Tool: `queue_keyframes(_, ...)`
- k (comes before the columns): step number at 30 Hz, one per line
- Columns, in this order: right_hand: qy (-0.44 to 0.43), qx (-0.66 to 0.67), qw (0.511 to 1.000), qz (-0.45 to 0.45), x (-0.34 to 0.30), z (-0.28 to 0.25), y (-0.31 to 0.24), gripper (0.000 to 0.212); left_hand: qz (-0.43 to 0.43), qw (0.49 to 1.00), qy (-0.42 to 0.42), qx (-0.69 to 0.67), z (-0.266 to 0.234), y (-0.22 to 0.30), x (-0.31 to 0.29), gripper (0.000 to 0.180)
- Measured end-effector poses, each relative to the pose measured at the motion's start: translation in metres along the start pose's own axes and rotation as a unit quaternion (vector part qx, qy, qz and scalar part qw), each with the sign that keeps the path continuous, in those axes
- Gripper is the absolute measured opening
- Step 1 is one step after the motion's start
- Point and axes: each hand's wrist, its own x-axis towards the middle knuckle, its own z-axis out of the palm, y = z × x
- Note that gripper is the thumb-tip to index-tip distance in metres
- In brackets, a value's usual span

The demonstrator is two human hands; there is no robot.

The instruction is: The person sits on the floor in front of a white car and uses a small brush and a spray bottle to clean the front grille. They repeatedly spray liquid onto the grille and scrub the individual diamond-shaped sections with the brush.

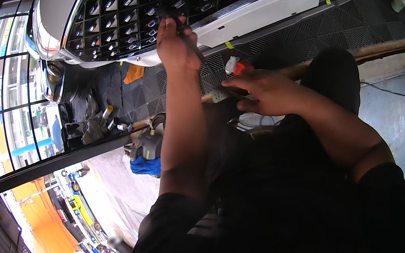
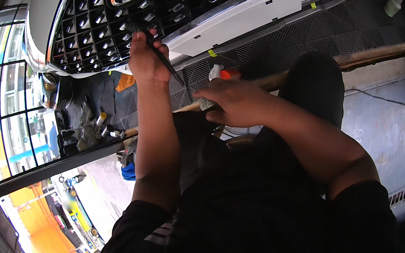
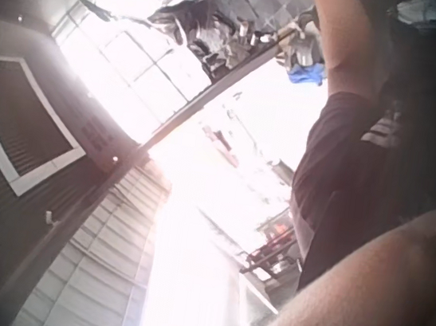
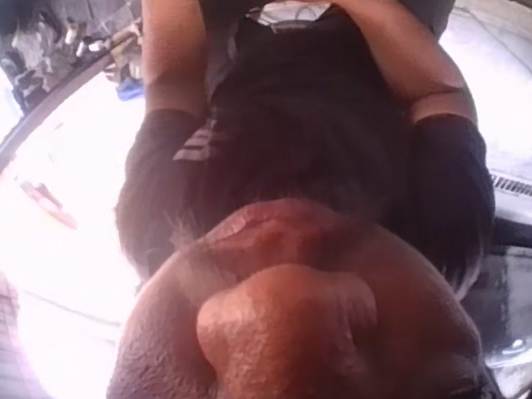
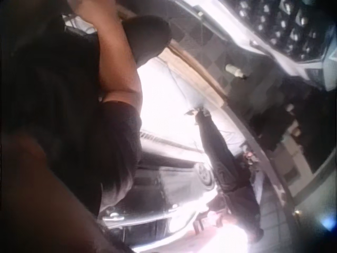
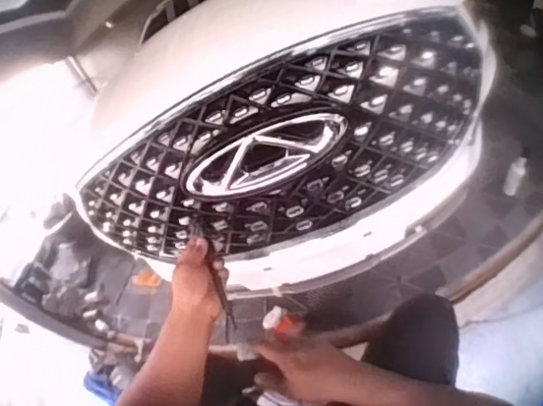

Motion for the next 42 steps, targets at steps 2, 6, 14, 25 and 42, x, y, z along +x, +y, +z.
queue_keyframes(2, 0.027, -0.008, 0.999, -0.026, 0.001, 0.011, 0.006, 0.059, 0.026, 0.999, 0.018, -0.016, 0.004, -0.011, 0.003, 0.008)
queue_keyframes(6, -0.042, 0.011, 0.999, 0.011, 0.006, 0.010, 0.001, 0.060, 0.008, 0.999, -0.046, 0.001, -0.006, -0.007, -0.002, 0.008)
queue_keyframes(14, -0.034, -0.001, 0.999, -0.017, 0.004, 0.019, 0.008, 0.059, 0.014, 0.999, -0.047, 0.017, -0.004, -0.022, 0.004, 0.014)
queue_keyframes(25, -0.127, 0.013, 0.991, 0.043, 0.008, 0.000, -0.005, 0.061, 0.191, 0.917, 0.031, 0.348, -0.058, 0.005, 0.012, 0.034)
queue_keyframes(42, -0.100, 0.001, 0.995, 0.027, -0.001, -0.001, -0.005, 0.060, -0.043, 0.997, 0.062, 0.020, -0.016, -0.015, 0.022, 0.015)
